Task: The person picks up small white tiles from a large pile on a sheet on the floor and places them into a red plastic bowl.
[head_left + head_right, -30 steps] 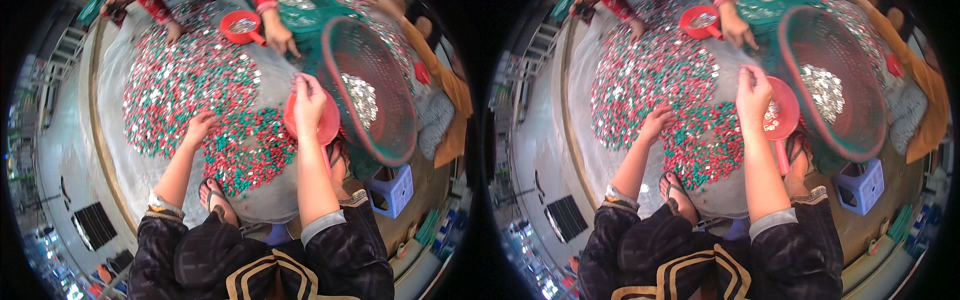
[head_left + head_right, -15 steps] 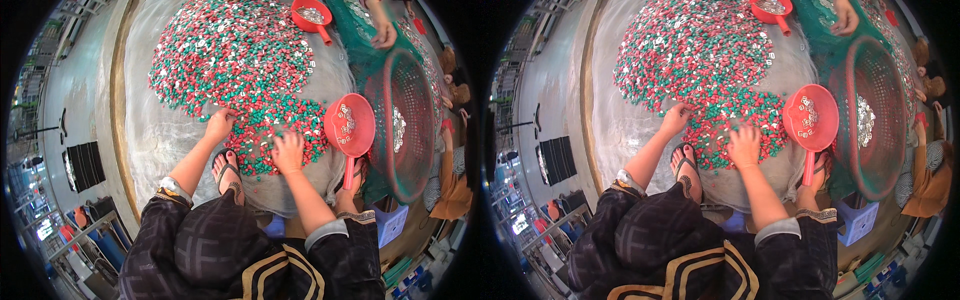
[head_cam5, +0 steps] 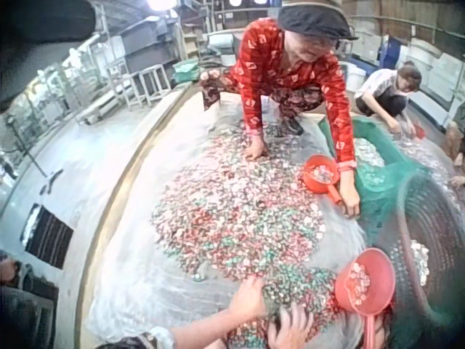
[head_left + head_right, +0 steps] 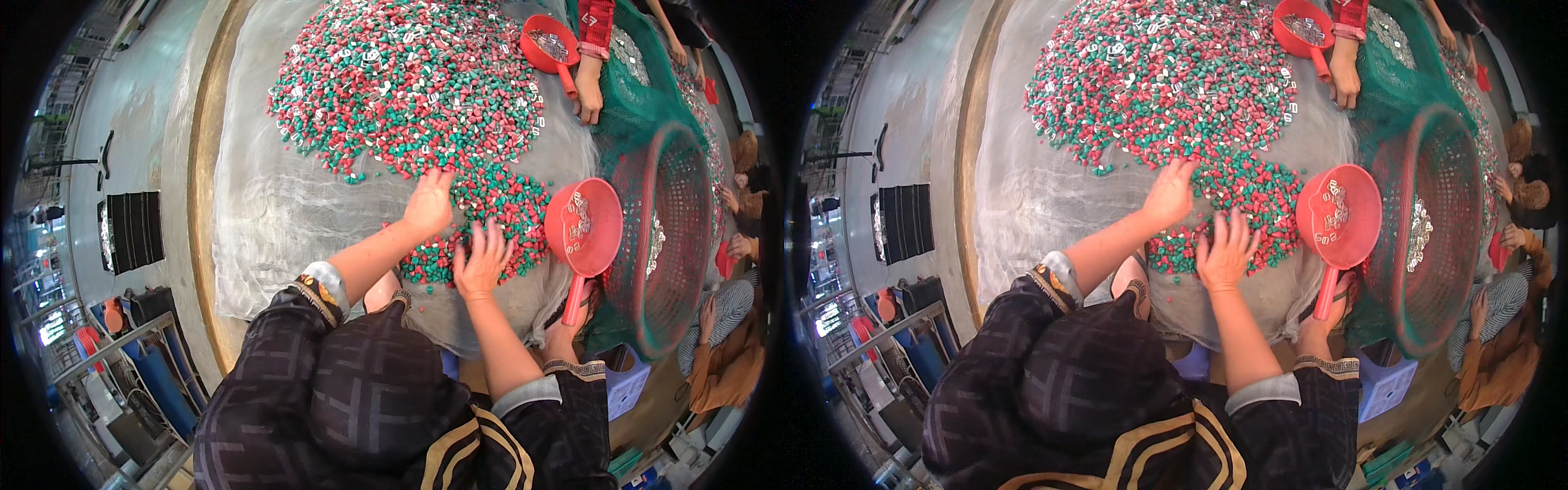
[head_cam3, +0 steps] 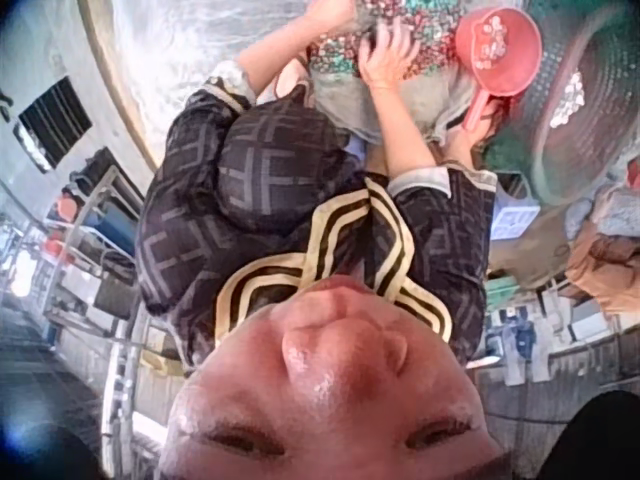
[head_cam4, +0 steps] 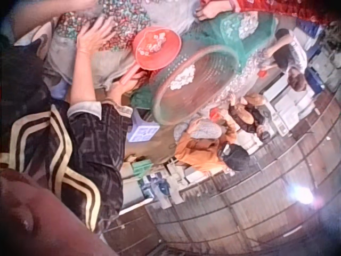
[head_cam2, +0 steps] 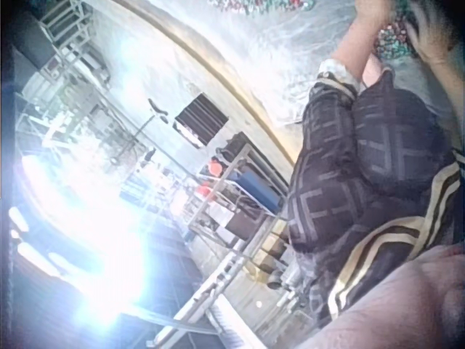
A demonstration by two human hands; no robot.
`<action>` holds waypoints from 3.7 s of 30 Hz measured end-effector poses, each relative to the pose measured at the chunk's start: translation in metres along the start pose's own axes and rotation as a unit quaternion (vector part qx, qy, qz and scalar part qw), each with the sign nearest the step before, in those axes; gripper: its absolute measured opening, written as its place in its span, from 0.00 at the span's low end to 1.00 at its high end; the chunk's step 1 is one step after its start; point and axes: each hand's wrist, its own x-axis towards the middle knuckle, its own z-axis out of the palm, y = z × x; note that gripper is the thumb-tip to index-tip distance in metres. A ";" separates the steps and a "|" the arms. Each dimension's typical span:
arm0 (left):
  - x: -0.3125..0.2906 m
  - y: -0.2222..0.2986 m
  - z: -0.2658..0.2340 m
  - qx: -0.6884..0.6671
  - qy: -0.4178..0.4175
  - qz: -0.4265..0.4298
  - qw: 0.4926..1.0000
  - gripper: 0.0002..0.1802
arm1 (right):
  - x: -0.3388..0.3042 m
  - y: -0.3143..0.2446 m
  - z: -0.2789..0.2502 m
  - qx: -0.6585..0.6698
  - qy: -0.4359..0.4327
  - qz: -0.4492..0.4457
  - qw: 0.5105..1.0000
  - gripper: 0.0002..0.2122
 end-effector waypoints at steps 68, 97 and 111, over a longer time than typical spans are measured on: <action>0.132 0.068 -0.102 -0.230 -0.166 0.076 0.956 0.09 | 0.059 -0.013 0.013 0.301 -0.090 0.204 0.927 0.10; -0.010 -0.054 -0.004 0.000 -0.107 -0.001 0.994 0.18 | 0.086 -0.020 -0.020 0.394 0.124 0.177 0.893 0.06; 0.031 -0.064 -0.046 0.279 -0.099 0.161 0.942 0.33 | 0.037 -0.013 0.013 -0.039 -0.167 -0.098 0.980 0.17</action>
